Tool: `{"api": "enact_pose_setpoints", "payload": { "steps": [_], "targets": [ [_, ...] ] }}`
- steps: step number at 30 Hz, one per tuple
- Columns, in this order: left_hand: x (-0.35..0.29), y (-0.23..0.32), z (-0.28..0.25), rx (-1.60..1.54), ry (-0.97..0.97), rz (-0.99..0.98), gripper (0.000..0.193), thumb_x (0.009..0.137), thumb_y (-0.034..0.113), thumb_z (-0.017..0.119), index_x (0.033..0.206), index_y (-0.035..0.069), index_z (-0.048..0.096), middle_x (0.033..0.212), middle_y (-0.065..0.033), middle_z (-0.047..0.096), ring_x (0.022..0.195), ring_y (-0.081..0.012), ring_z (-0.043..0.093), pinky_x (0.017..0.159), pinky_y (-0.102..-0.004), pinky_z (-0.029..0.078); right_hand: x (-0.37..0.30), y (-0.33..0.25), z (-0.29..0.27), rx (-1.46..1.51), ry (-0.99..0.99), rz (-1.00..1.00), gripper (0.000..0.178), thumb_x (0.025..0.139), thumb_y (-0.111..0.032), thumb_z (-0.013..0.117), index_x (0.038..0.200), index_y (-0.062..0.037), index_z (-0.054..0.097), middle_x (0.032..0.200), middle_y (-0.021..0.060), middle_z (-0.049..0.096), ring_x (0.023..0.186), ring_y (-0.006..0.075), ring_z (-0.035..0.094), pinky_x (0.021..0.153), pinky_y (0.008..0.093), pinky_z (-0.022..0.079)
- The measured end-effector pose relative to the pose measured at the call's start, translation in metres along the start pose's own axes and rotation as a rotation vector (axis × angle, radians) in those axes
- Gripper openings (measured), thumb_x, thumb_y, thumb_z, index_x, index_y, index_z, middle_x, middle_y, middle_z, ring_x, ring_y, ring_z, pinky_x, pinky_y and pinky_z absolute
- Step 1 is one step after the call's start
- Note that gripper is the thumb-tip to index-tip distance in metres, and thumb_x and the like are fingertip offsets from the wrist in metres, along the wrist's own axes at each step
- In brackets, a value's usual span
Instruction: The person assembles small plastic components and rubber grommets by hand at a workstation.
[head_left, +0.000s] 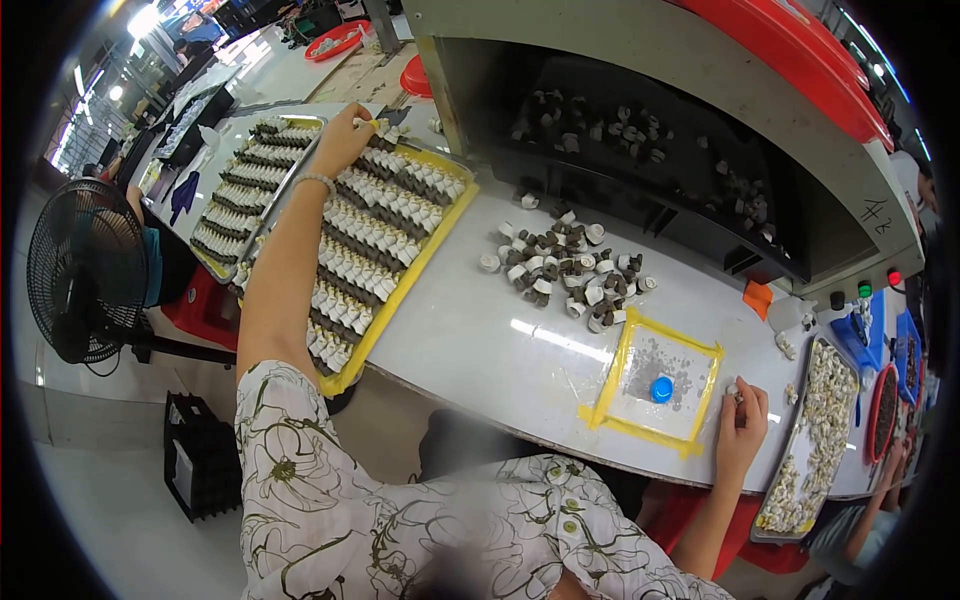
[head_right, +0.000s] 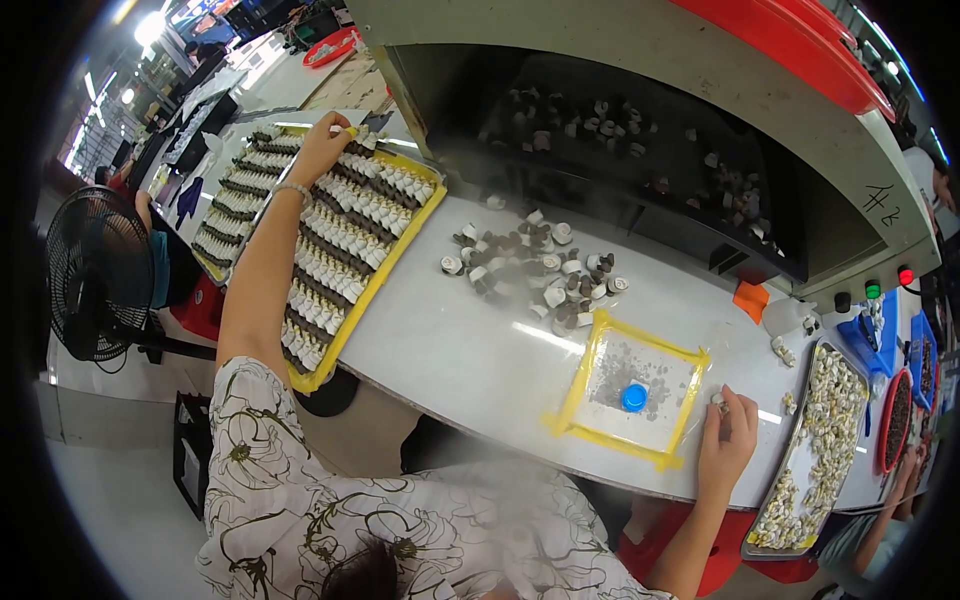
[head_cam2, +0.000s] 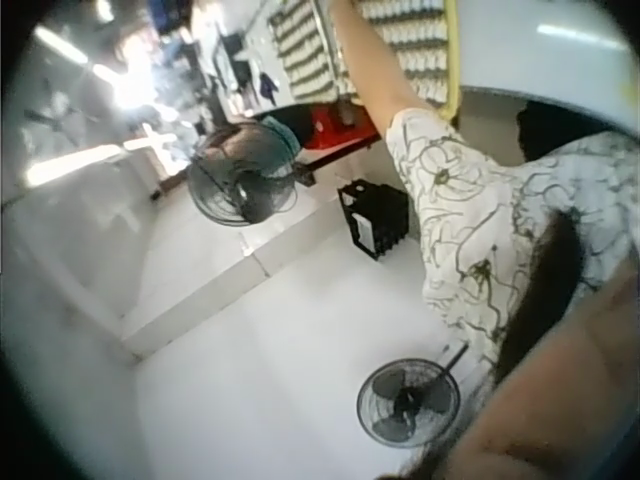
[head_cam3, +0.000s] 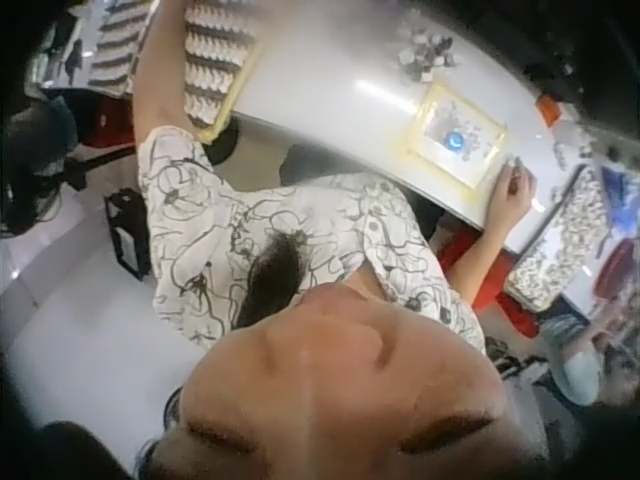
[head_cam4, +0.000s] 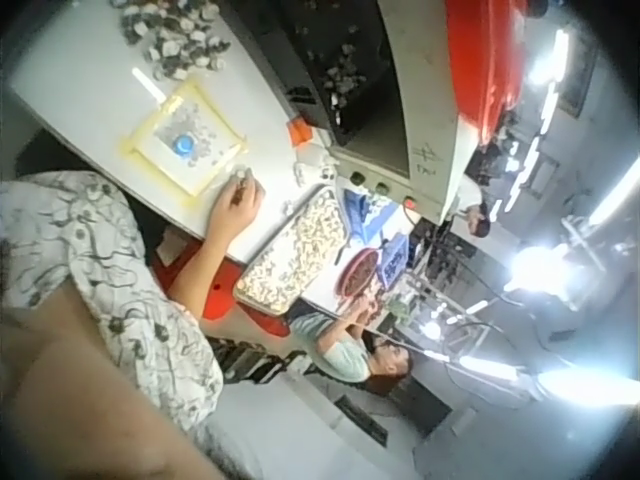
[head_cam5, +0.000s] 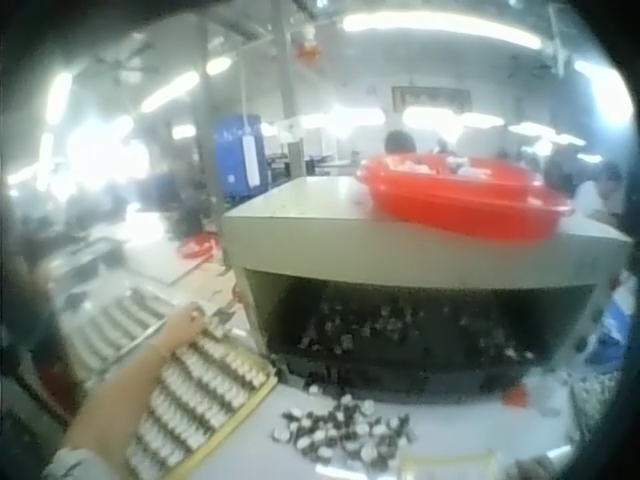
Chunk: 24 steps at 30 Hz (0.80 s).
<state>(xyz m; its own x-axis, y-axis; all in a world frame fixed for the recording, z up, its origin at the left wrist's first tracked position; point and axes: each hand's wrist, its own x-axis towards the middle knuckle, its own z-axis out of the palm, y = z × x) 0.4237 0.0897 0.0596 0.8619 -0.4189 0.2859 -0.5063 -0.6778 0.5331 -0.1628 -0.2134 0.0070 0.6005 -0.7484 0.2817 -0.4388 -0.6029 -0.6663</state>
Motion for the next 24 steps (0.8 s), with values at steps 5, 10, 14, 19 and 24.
{"api": "enact_pose_setpoints", "payload": {
  "steps": [5,10,14,19,24],
  "targets": [
    [0.016,-0.014,-0.005,0.175,0.043,0.074,0.021,0.074,0.015,0.061,0.09,0.002,0.065,0.087,-0.0174,0.066,0.079,-0.0303,0.063,0.074,-0.037,0.049,-0.001,-0.001,-0.002,-0.013,0.0,0.004,0.027,0.082,0.001,0.059,0.109,0.0015,0.06,0.095,0.0025,0.051,0.064,0.0076,0.041,0.054,0.0204,0.035],
    [0.014,-0.019,-0.012,0.133,-0.034,-0.019,0.016,0.073,0.011,0.062,0.084,0.002,0.069,0.076,-0.0152,0.067,0.071,-0.0265,0.064,0.069,-0.0357,0.05,-0.001,0.001,-0.002,-0.02,0.002,0.002,0.027,0.082,0.0,0.058,0.109,0.0014,0.06,0.095,0.0027,0.051,0.064,0.0077,0.041,0.054,0.0205,0.034],
    [0.014,-0.021,-0.01,0.106,-0.01,-0.02,0.014,0.073,0.011,0.063,0.082,0.002,0.069,0.074,-0.0144,0.067,0.068,-0.0252,0.065,0.067,-0.0349,0.05,0.0,-0.001,-0.002,-0.005,0.005,0.013,0.027,0.082,0.0,0.058,0.109,0.0014,0.06,0.095,0.0027,0.051,0.064,0.0075,0.041,0.054,0.0203,0.035],
    [0.014,-0.01,-0.011,0.17,0.005,-0.022,0.019,0.073,0.013,0.062,0.087,0.003,0.069,0.08,-0.0153,0.067,0.075,-0.0266,0.065,0.072,-0.0358,0.05,0.002,-0.004,-0.002,-0.023,0.003,0.022,0.026,0.082,0.001,0.06,0.107,0.0001,0.06,0.096,0.0062,0.053,0.068,0.0109,0.048,0.055,0.0224,0.039],
    [0.019,0.039,0.013,0.089,-0.015,0.274,0.027,0.071,0.012,0.062,0.097,0.005,0.067,0.098,-0.017,0.065,0.089,-0.0304,0.063,0.082,-0.0374,0.049,0.001,-0.009,-0.004,-0.032,-0.011,0.046,0.026,0.081,0.002,0.06,0.107,0.0008,0.06,0.095,0.0059,0.053,0.067,0.0107,0.048,0.055,0.022,0.039]
  ]
}}
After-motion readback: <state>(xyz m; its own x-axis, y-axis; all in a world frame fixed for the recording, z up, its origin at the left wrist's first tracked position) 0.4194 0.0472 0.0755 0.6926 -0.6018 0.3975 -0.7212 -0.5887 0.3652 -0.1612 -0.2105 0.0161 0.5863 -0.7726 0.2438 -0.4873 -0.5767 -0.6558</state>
